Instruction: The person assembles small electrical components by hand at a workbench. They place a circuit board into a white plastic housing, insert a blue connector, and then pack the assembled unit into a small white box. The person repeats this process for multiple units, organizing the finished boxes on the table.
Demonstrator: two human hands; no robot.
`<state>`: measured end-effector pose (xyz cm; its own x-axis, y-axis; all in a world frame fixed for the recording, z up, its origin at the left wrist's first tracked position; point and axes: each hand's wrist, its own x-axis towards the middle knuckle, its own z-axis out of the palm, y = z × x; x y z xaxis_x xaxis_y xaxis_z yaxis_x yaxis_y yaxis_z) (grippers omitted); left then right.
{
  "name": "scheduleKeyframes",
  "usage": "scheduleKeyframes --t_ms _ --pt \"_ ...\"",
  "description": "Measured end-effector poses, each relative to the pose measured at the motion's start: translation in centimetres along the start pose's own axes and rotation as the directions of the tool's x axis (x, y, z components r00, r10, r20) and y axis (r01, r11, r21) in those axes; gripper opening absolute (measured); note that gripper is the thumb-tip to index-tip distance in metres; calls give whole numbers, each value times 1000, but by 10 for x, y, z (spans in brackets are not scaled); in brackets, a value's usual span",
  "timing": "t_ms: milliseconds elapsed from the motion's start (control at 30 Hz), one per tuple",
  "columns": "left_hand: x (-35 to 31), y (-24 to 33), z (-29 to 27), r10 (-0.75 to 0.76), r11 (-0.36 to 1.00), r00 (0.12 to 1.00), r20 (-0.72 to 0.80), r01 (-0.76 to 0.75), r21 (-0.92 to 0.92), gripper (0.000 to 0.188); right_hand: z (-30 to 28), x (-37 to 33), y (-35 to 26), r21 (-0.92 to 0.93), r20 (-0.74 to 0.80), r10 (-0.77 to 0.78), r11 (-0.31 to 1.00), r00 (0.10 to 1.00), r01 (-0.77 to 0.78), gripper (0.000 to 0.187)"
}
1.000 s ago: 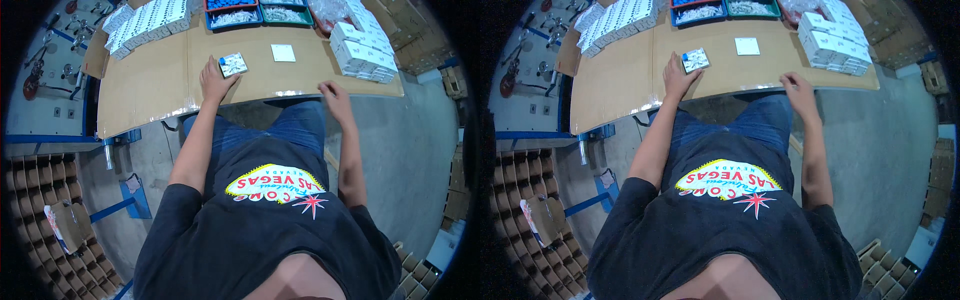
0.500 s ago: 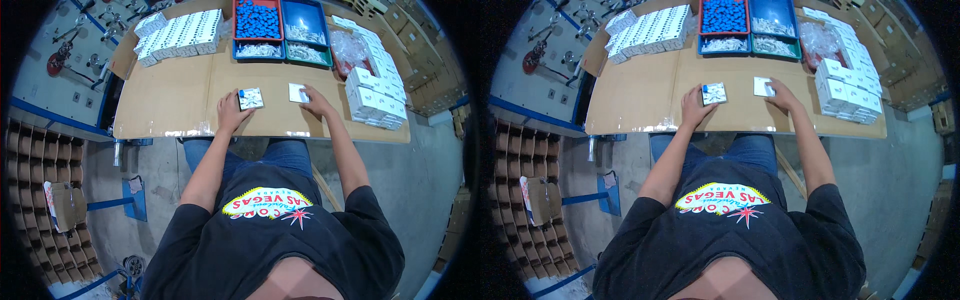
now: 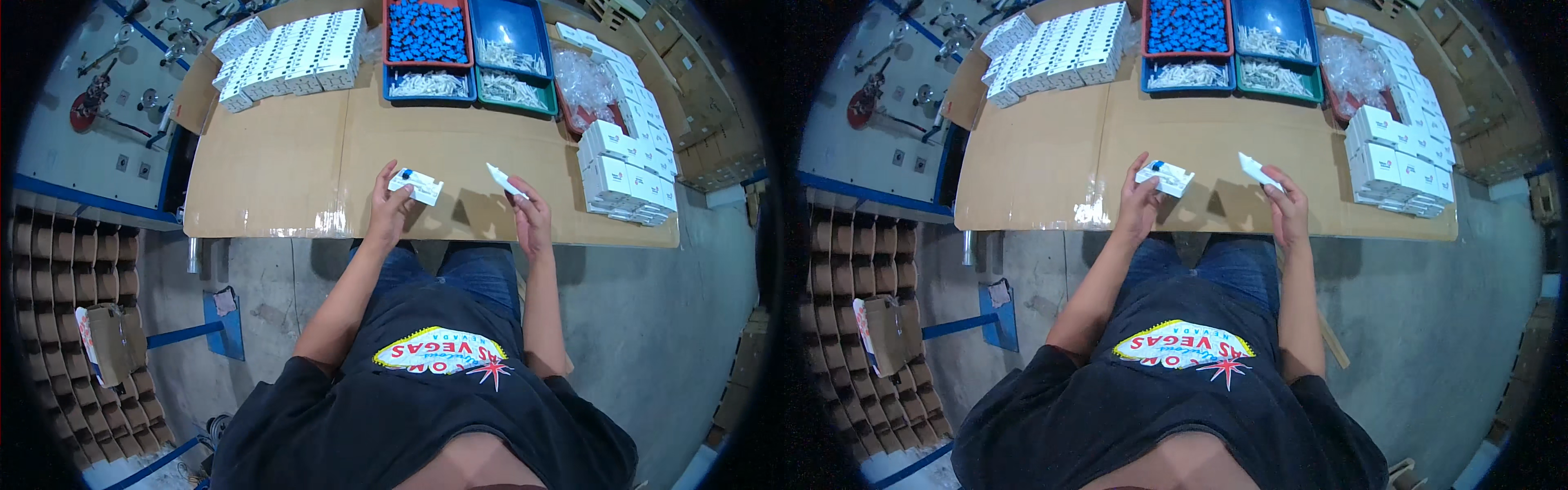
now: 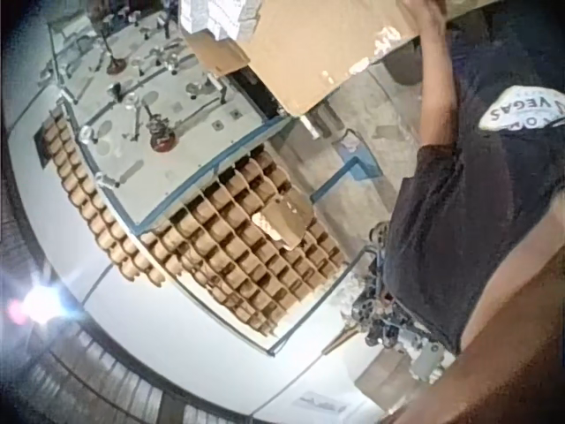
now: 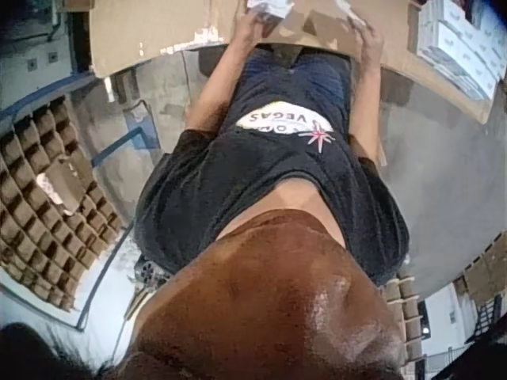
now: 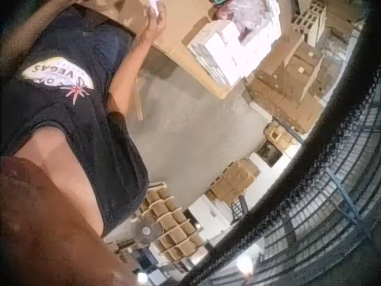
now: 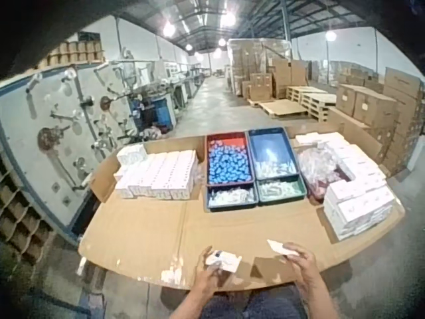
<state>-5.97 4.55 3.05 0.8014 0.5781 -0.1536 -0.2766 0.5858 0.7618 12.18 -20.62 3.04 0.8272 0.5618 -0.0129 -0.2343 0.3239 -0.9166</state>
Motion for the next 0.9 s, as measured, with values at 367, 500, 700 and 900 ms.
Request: scheduleKeyframes --t_ms 367,500,700,900 --pt "-23 34 56 -365 747 907 210 420 -515 72 67 4 -62 83 193 29 995 981 -46 71" --pt "-24 34 55 -342 705 890 301 455 -545 67 91 9 -63 286 190 7 956 982 -62 74" --pt "-22 32 45 -361 604 897 254 433 -670 62 101 17 -55 322 318 12 939 948 -120 76" --pt "-29 38 41 -352 690 849 393 519 -505 62 126 11 -58 -286 317 -32 950 948 128 84"
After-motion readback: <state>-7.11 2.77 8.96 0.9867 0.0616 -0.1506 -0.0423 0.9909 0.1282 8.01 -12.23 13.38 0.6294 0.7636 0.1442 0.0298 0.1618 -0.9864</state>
